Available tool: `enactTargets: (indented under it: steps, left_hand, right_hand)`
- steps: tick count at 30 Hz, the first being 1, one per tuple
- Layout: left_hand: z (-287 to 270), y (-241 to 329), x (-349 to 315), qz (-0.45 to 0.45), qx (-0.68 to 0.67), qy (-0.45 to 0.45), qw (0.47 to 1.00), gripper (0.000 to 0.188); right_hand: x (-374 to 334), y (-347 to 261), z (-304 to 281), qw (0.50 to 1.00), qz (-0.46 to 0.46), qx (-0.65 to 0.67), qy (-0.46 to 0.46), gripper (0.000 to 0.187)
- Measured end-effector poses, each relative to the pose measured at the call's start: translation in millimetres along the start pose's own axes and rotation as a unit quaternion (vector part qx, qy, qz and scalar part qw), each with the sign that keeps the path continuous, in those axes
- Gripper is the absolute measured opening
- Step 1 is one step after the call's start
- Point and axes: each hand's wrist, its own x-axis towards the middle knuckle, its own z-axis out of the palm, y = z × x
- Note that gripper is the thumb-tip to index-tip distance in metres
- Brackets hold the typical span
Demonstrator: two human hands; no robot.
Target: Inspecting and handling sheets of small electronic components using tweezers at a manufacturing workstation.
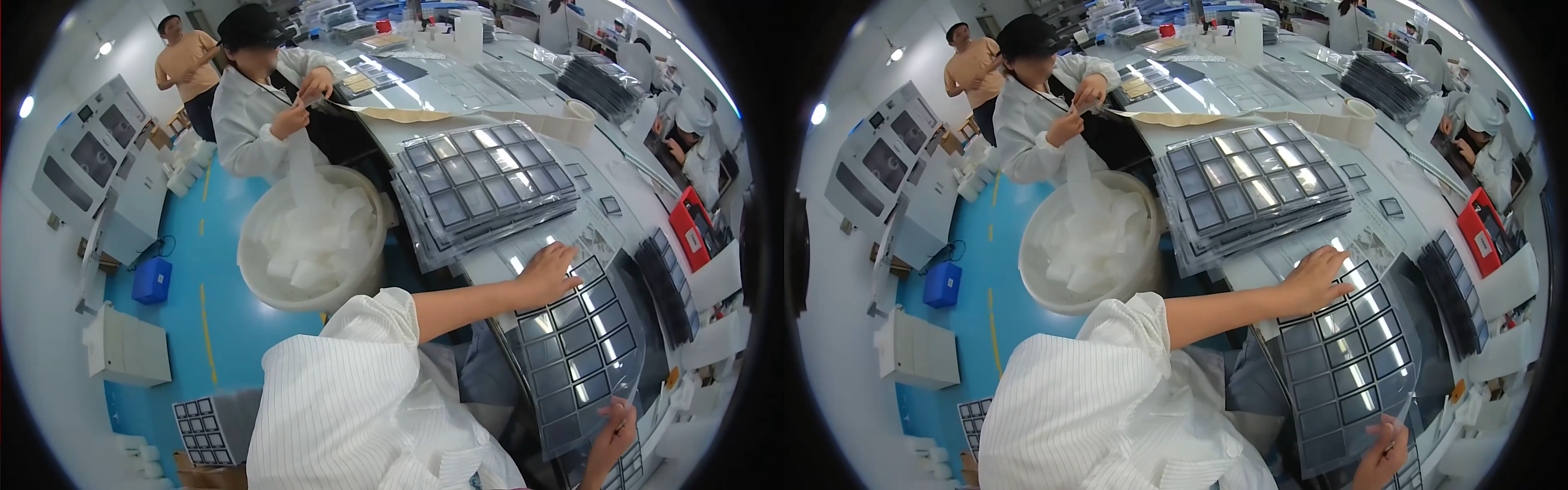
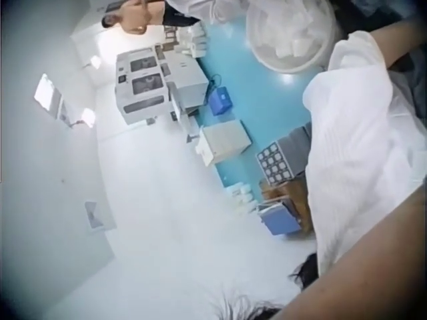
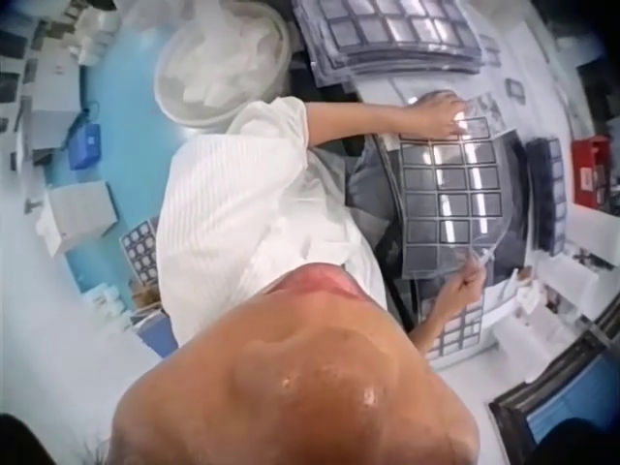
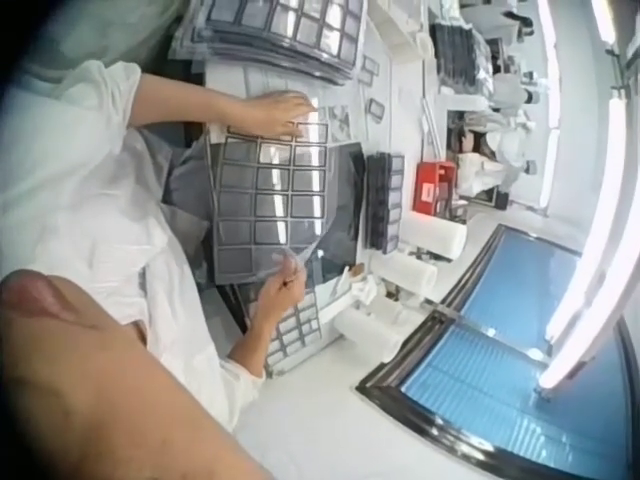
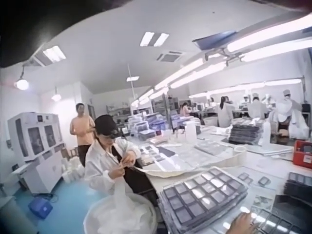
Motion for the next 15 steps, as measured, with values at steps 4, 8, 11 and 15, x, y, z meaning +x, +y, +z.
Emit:
enactTargets:
  steps: [4,8,11,15]
  left_hand:
    - [-6,-3,1,0.050,-0.019,-0.016,0.998,0.049]
    - [-13,0,0,-0.035,-0.175,-0.018,0.984,0.030]
    - [-18,2,1,-0.081,-0.231,-0.036,0.969,0.022]
    - [-22,4,1,-0.092,-0.223,-0.065,0.968,0.024]
  right_hand:
    - [1,-3,-3,1.000,0.018,-0.008,0.006,0.026]
    - [1,2,1,1.000,0.014,0.005,0.011,0.026]
    - [1,10,2,0.999,-0.021,0.012,0.024,0.026]
    - [0,18,-1,0.998,0.033,0.048,0.019,0.026]
